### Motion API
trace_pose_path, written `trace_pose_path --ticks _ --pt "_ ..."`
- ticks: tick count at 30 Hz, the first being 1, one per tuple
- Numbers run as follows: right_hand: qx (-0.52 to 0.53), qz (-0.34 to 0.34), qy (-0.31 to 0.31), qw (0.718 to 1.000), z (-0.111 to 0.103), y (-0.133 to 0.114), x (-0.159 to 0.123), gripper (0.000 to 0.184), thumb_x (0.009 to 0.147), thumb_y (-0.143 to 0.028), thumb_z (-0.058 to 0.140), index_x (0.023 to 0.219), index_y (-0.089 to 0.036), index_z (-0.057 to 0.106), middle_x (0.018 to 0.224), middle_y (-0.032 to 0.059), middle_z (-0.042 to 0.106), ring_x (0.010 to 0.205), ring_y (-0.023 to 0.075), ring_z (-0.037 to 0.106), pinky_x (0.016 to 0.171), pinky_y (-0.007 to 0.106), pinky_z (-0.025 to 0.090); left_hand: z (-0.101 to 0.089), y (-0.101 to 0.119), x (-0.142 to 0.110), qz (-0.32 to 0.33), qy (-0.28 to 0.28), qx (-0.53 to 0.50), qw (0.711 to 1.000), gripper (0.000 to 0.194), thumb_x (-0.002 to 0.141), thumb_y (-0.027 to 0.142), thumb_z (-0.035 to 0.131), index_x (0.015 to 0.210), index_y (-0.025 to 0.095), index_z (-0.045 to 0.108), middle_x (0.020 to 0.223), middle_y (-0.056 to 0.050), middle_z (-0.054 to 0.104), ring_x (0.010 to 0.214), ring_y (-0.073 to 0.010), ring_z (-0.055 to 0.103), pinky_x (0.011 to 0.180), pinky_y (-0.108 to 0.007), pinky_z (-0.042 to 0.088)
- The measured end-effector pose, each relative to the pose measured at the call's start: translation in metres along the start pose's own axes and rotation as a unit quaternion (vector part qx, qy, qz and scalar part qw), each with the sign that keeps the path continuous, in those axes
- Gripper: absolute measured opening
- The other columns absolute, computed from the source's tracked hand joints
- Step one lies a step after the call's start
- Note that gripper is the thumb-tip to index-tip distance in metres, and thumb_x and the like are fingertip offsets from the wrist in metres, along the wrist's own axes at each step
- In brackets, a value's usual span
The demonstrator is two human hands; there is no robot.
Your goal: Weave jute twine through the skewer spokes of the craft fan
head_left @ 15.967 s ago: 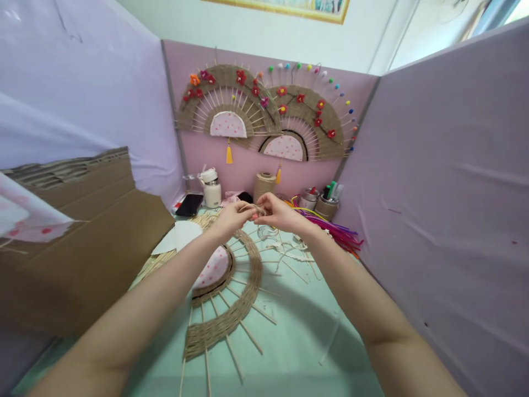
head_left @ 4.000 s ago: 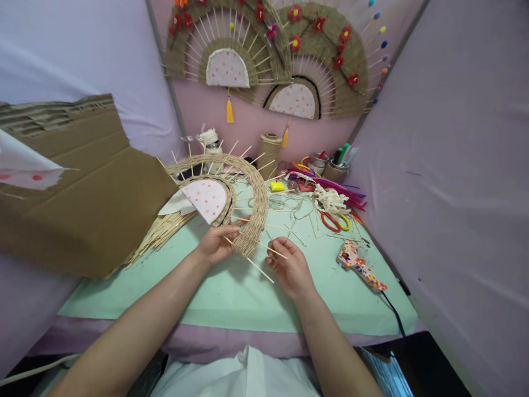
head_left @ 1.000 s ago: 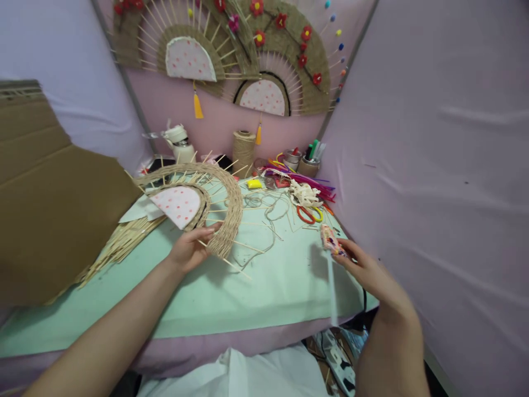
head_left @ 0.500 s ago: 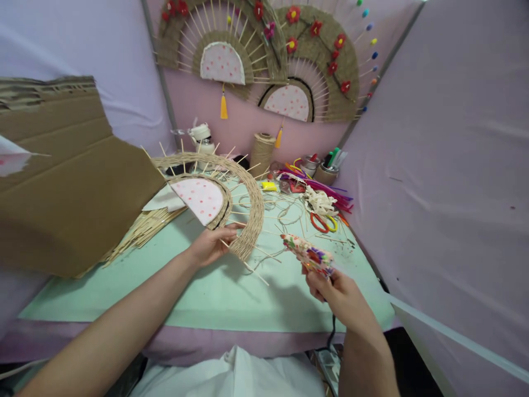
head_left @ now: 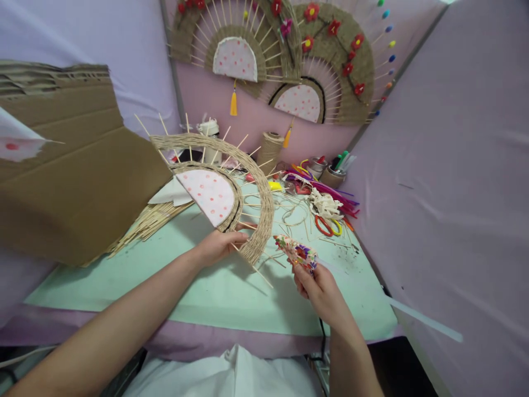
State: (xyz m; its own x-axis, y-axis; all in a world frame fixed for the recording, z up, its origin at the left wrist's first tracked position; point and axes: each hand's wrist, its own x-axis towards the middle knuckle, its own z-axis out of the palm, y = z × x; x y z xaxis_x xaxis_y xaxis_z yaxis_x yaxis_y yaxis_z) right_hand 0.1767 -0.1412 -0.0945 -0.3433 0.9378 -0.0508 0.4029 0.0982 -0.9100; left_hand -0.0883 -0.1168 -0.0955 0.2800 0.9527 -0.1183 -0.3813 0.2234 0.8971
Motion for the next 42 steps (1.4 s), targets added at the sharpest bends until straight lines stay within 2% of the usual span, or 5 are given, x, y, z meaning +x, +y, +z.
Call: trace_pose_path --ticks 12,27,42 --pt "-0.041 -0.002 -0.007 0.999 0.0024 -0.0081 0.0019 0.047 0.090 -0.058 0.040 0.063 -0.020 0.044 0.055 -0.0004 0.048 0.053 0.0134 0.044 0.053 0.026 0.035 -0.0005 -0.0015 0.0001 0.009 -0.010 0.012 1.000 0.042 0.075 0.022 0.068 0.117 0.017 0.065 0.094 -0.009 0.072 0.082 -0.0221 0.067 0.083 -0.038 0.047" --pt "-0.067 -0.007 -0.018 0.998 0.0038 -0.0059 0.0019 0.046 0.091 -0.059 0.036 0.064 -0.022 0.043 0.057 0.0001 0.048 0.055 0.0152 0.045 0.056 0.028 0.036 0.0005 -0.0011 0.0003 0.011 0.001 0.010 1.000 0.042 0.072 0.023 0.070 0.114 0.017 0.066 0.093 -0.009 0.072 0.081 -0.0229 0.067 0.083 -0.039 0.047" --pt "-0.062 -0.021 -0.017 0.998 0.0046 -0.0062 0.0032 0.044 0.092 -0.055 0.038 0.064 -0.022 0.046 0.055 -0.0009 0.046 0.054 0.0147 0.044 0.055 0.027 0.036 0.0020 0.0002 0.0012 0.005 0.008 0.003 1.000 0.038 0.070 0.022 0.072 0.107 0.016 0.068 0.096 -0.010 0.072 0.090 -0.0254 0.067 0.083 -0.039 0.049"
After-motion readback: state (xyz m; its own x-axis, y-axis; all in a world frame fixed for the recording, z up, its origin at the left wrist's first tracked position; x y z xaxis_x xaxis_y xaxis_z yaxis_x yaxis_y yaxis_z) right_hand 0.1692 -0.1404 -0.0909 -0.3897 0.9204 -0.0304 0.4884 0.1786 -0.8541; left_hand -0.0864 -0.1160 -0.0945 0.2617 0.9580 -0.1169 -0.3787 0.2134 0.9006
